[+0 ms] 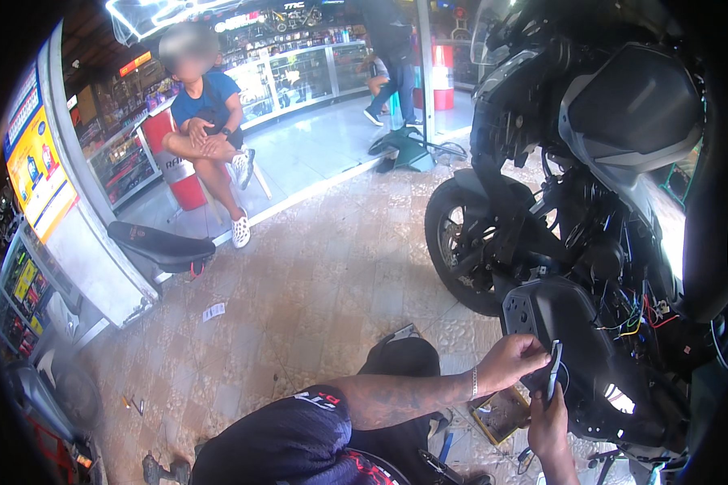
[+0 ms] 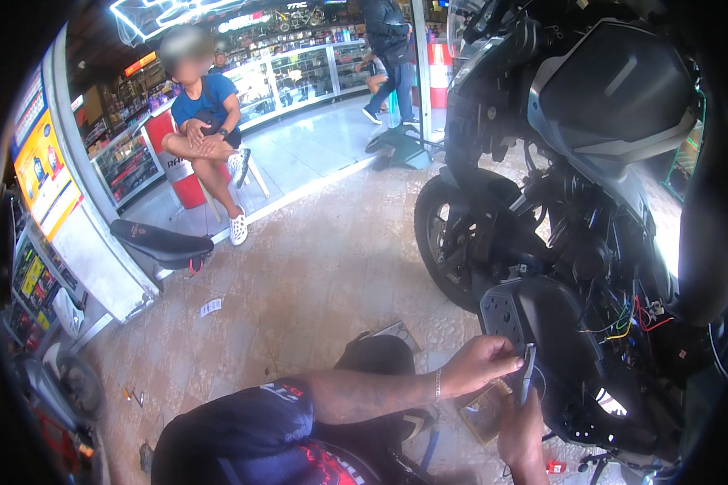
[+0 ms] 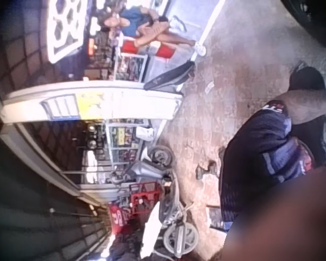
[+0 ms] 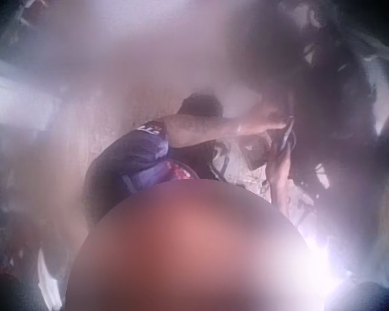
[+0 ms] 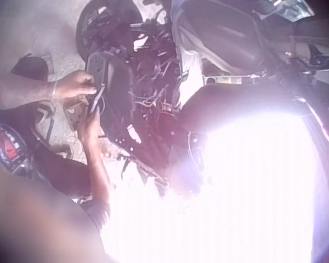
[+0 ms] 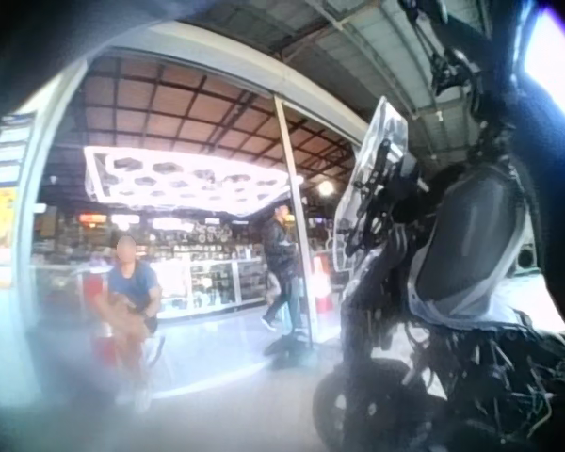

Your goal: The person sits on the floor and works on the exposed wiring under the seat of a motorcycle. They use pliers to strip wire ends and connect wires by hand, handling multiple colored wires and tools throughout the clip.

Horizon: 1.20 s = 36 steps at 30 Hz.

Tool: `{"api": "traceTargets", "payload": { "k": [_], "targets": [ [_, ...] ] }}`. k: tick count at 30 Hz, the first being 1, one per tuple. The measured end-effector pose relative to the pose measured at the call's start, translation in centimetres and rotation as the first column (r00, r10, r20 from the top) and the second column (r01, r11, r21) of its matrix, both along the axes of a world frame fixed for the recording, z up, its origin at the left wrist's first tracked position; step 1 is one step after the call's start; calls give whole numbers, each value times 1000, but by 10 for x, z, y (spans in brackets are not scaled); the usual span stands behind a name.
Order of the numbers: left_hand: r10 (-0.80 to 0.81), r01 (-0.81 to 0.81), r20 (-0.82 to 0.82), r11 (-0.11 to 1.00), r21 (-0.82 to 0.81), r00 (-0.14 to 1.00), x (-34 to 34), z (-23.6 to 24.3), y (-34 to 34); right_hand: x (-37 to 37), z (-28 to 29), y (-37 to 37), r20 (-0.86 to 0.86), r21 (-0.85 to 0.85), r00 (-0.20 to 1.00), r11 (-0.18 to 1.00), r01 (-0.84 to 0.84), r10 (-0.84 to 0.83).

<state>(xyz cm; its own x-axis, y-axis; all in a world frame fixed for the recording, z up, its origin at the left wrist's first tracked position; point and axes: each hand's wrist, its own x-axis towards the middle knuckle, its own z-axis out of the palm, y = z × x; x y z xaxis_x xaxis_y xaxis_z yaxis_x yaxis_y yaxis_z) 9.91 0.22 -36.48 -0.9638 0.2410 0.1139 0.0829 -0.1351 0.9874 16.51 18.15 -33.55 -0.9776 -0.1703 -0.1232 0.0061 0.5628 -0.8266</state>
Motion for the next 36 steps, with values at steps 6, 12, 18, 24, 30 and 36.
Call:
{"api": "traceTargets", "payload": {
  "k": [6, 12, 18, 24, 30, 36],
  "targets": [
    [-5, 6, -18, 1000, 23, 1000, 1, -5, 1, 5, 4, -3, -153, 45, 988, 999, -17, 24],
    [0, 1, -30, 1000, 14, 1000, 4, -2, 0, 4, -10, 0, -54, -179, 998, 984, -20, 10],
    [4, -3, -42, 1000, 15, 999, 4, 1, 0, 3, -13, 2, -93, -162, 995, 985, -52, 37],
    [1, -1, -3, 1000, 14, 1000, 3, 0, -3, 2, -5, -1, -118, -64, 992, 997, -51, 43],
    [-2, 3, -20, 999, 51, 1000, 3, -2, -2, 3, -3, -4, -85, -24, 996, 1000, -8, 6],
    [-7, 8, -27, 999, 36, 1000, 6, 2, -5, 6, 4, -6, -75, 21, 997, 1000, -17, 19]
  ]
}}
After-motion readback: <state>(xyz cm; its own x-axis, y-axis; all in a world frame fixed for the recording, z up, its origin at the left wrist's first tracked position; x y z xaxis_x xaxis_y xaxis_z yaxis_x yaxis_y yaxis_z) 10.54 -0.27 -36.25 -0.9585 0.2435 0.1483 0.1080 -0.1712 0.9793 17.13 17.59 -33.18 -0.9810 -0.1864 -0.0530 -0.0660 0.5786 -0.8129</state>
